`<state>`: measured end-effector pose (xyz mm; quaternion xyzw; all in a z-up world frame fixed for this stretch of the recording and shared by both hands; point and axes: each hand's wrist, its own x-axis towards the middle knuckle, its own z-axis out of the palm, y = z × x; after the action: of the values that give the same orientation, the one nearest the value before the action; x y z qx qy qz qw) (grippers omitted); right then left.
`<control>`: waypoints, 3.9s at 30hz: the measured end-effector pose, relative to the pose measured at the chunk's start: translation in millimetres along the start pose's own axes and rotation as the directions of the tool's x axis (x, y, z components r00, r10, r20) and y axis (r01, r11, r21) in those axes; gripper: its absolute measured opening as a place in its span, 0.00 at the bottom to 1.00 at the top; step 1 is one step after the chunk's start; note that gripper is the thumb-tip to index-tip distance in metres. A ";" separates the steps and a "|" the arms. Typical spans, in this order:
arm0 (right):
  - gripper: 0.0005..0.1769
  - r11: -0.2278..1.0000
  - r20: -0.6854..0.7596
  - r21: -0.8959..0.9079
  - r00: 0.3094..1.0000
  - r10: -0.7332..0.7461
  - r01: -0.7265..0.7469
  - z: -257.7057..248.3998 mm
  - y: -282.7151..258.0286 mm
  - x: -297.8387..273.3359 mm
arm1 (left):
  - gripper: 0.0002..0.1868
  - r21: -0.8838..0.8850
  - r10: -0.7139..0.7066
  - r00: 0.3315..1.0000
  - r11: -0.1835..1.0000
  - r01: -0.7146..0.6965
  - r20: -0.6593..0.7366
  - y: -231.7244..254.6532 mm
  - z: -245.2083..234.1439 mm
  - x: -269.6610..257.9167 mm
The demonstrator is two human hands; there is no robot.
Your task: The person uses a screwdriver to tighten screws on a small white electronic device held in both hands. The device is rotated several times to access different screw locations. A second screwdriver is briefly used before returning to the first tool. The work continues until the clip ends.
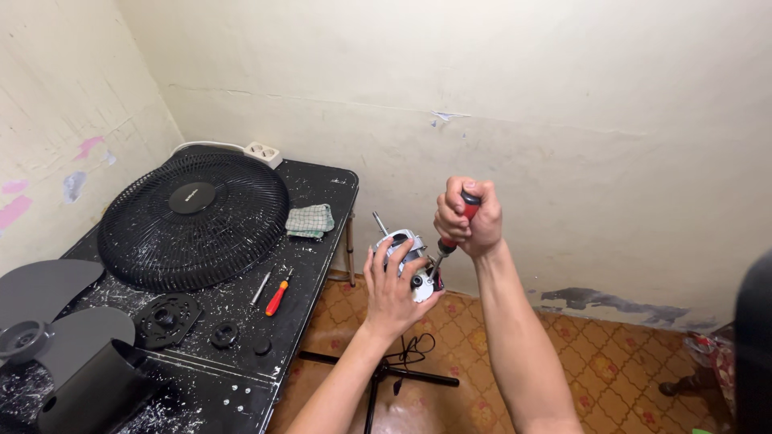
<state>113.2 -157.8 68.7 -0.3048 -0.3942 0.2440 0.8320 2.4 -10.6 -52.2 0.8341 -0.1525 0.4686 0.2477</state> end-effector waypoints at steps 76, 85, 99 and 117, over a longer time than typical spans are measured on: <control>0.49 0.387 -0.100 -0.892 0.939 0.330 -0.231 -143.8 162.9 -110.8 | 0.59 -0.303 -0.390 0.921 0.876 0.375 0.012 -20.1 -10.1 -57.3; 0.30 0.392 -0.184 -0.894 0.976 0.116 -0.215 -165.1 233.6 -105.5 | 0.41 -0.479 -0.571 0.796 0.651 0.589 0.203 -34.8 2.7 -41.3; 0.33 0.097 -0.321 -0.928 0.642 -0.696 -0.359 -57.8 235.9 -123.0 | 0.51 -0.799 -0.364 0.852 0.339 0.497 0.376 -46.5 15.5 -40.7; 0.44 0.086 -0.252 -0.962 0.711 -0.656 -0.261 -7.7 191.6 -176.3 | 0.40 -0.636 -0.413 0.862 0.589 0.499 0.294 -37.4 -29.7 -66.1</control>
<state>-12.8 -140.9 -158.7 -0.7708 -0.1734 -0.3339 0.5141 -34.4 38.5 -105.9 0.7152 -0.1114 0.2484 0.6437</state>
